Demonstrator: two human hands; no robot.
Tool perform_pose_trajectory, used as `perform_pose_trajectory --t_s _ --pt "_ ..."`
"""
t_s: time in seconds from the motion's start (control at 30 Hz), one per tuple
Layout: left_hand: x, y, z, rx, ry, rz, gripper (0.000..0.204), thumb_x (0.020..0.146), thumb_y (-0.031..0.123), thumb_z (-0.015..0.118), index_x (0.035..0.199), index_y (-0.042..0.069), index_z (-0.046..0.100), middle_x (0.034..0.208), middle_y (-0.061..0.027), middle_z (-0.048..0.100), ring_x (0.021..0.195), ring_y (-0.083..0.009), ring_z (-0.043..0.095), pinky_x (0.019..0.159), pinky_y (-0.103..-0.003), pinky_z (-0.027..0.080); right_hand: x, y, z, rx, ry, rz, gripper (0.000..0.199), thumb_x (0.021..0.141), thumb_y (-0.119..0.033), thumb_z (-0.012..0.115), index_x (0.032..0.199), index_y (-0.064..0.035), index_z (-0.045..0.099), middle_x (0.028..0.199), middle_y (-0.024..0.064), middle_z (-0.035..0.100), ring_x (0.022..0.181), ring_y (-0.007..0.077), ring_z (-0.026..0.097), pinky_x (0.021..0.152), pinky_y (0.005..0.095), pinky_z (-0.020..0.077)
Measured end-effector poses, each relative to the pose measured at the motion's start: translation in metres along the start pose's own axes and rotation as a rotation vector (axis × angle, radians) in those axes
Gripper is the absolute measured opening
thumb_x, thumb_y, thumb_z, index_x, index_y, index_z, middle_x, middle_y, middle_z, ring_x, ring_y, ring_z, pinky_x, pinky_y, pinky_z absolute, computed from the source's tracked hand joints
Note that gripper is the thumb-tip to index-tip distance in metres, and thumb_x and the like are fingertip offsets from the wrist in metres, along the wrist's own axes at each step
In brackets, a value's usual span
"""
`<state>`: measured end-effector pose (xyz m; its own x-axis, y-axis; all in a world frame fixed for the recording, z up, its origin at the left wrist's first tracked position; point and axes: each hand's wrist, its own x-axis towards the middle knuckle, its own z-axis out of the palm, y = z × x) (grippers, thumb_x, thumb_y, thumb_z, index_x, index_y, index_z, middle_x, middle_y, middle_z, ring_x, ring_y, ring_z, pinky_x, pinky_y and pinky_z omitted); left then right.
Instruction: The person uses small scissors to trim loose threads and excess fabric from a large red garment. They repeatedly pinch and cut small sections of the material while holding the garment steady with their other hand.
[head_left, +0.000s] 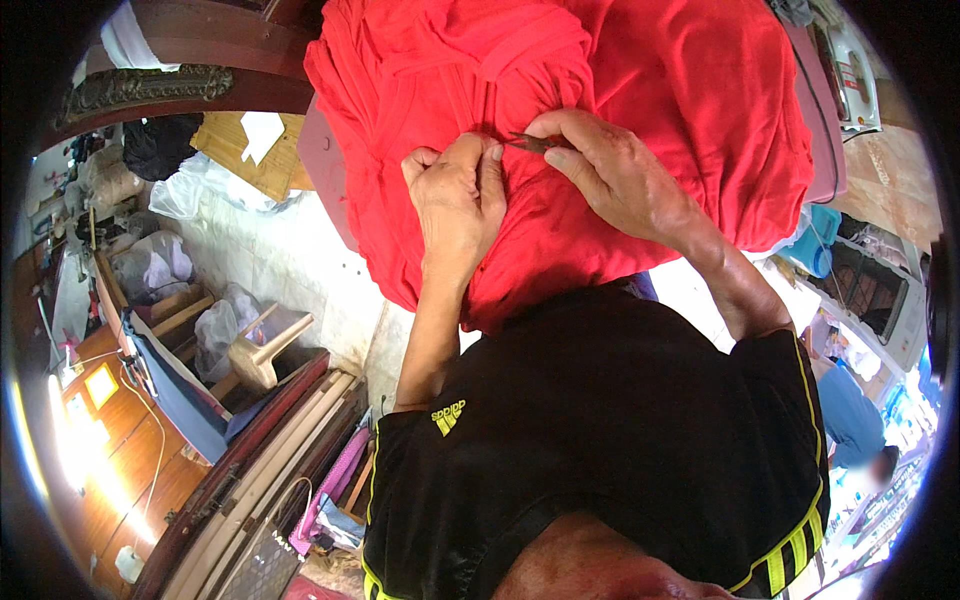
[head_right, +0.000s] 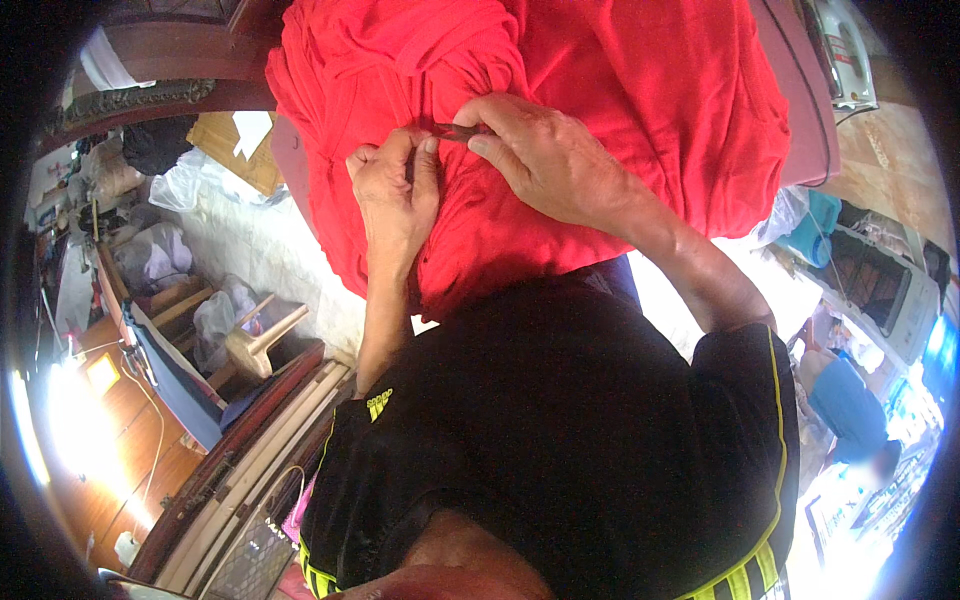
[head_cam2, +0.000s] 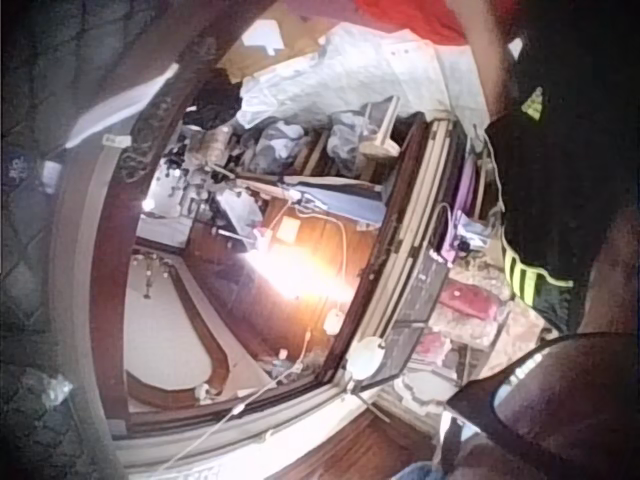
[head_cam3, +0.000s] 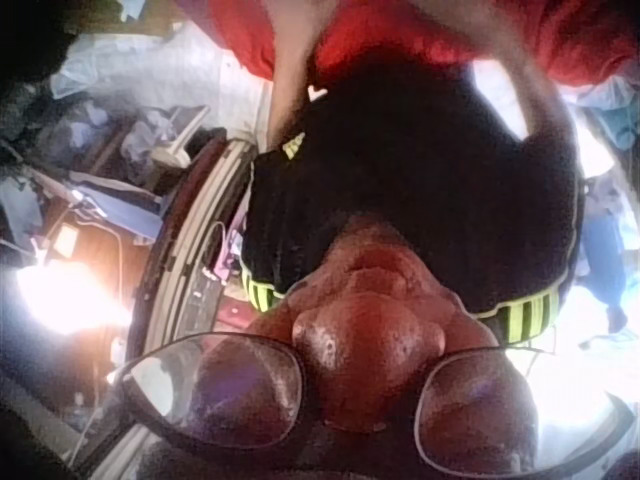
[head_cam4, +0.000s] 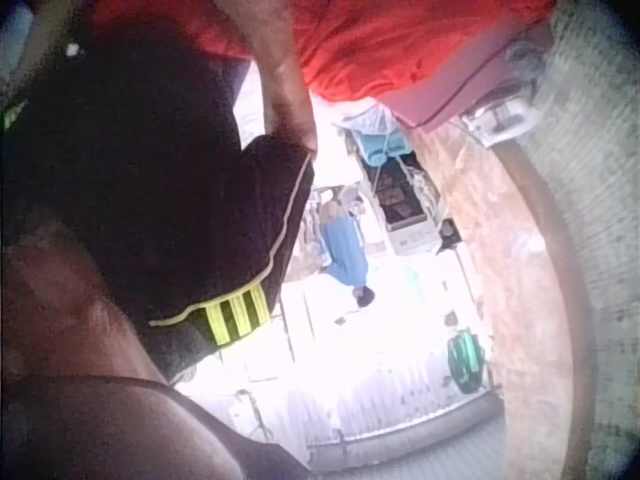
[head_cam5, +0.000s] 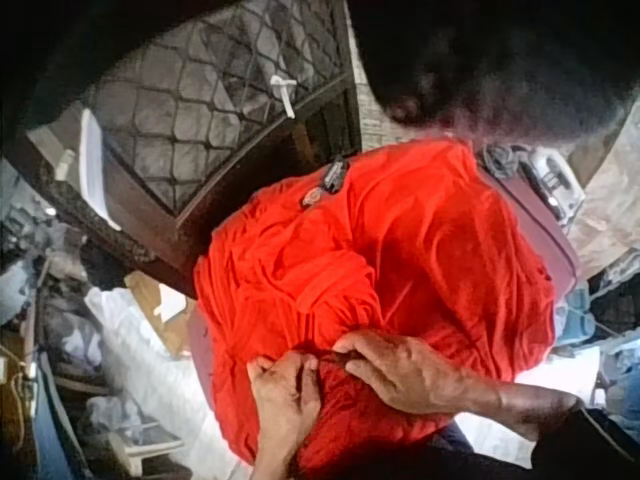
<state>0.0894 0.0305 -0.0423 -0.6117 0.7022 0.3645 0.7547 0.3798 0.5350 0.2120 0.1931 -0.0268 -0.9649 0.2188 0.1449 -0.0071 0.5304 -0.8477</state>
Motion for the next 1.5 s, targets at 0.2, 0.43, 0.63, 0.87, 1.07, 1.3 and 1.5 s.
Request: perform_pose_trajectory --t_s 0.2,0.43,0.63,0.87,1.07,1.3,1.5 --pt "-0.002 -0.005 0.001 -0.056 0.037 0.012 0.004 0.092 0.009 0.064 0.088 0.009 0.063 0.076 -0.0098 0.067 0.063 -0.0303 0.053 0.077 -0.036 0.039 0.001 -0.006 0.003 -0.237 -0.037 -0.064 0.02 0.095 -0.011 0.062 0.114 -0.0029 0.058 0.106 0.0099 0.062 0.091 0.0294 0.069 0.073 0.0373 0.0567" --pt "-0.002 -0.006 -0.002 -0.039 0.019 0.073 0.006 0.092 0.006 0.065 0.094 0.01 0.06 0.077 -0.009 0.068 0.064 -0.0297 0.058 0.076 -0.037 0.038 0.008 -0.009 0.011 -0.376 -0.013 -0.123 0.017 0.093 -0.018 0.065 0.099 -0.0044 0.057 0.098 0.0085 0.058 0.074 0.0294 0.068 0.058 0.0404 0.0555" --pt "-0.002 -0.007 0.0 -0.078 0.035 0.091 0.008 0.09 0.005 0.065 0.093 0.01 0.061 0.08 -0.0096 0.067 0.065 -0.0308 0.058 0.077 -0.037 0.038 0.008 -0.005 0.01 -0.371 -0.041 -0.151 0.022 0.092 -0.014 0.065 0.111 -0.0034 0.06 0.104 0.0061 0.06 0.076 0.0278 0.068 0.062 0.0394 0.0554" --pt "-0.028 -0.017 -0.034 -0.832 0.231 -0.233 0.007 0.105 0.006 0.049 0.103 0.001 0.054 0.087 -0.0083 0.061 0.069 -0.0127 0.059 0.065 -0.026 0.05 0.003 -0.002 -0.001 -0.228 -0.033 -0.219 0.03 0.085 -0.008 0.072 0.113 -0.0045 0.063 0.116 0.0071 0.063 0.085 0.0236 0.072 0.065 0.0341 0.0586" --pt "-0.091 -0.066 -0.147 0.404 0.049 -0.54 0.026 0.096 0.009 0.064 0.12 0.002 0.058 0.101 -0.0097 0.067 0.074 -0.0154 0.061 0.065 -0.03 0.049 0.002 0.002 0.001 -0.21 0.01 -0.237 0.032 0.079 0.003 0.07 0.11 -0.0055 0.064 0.113 0.0076 0.066 0.083 0.0243 0.071 0.061 0.0329 0.0588" --pt "-0.001 0.002 -0.066 -0.1 -0.105 0.202 0.045 0.08 0.0 0.072 0.124 0.004 0.064 0.12 -0.0156 0.068 0.101 -0.0309 0.067 0.088 -0.04 0.053 0.002 0.018 0.009 -0.263 0.068 -0.308 0.036 0.076 -0.001 0.069 0.11 -0.0098 0.066 0.111 0.0039 0.066 0.084 0.026 0.07 0.063 0.0367 0.0591" --pt "0.035 -0.016 -0.052 -0.022 -0.383 0.218 0.036 0.076 0.003 0.074 0.111 0.005 0.063 0.105 -0.0131 0.068 0.09 -0.0333 0.068 0.078 -0.041 0.055 0.024 0.005 -0.008 -0.38 0.001 -0.326 0.034 0.073 0.004 0.071 0.105 -0.0089 0.066 0.097 0.0055 0.064 0.076 0.0264 0.068 0.06 0.0367 0.0561"
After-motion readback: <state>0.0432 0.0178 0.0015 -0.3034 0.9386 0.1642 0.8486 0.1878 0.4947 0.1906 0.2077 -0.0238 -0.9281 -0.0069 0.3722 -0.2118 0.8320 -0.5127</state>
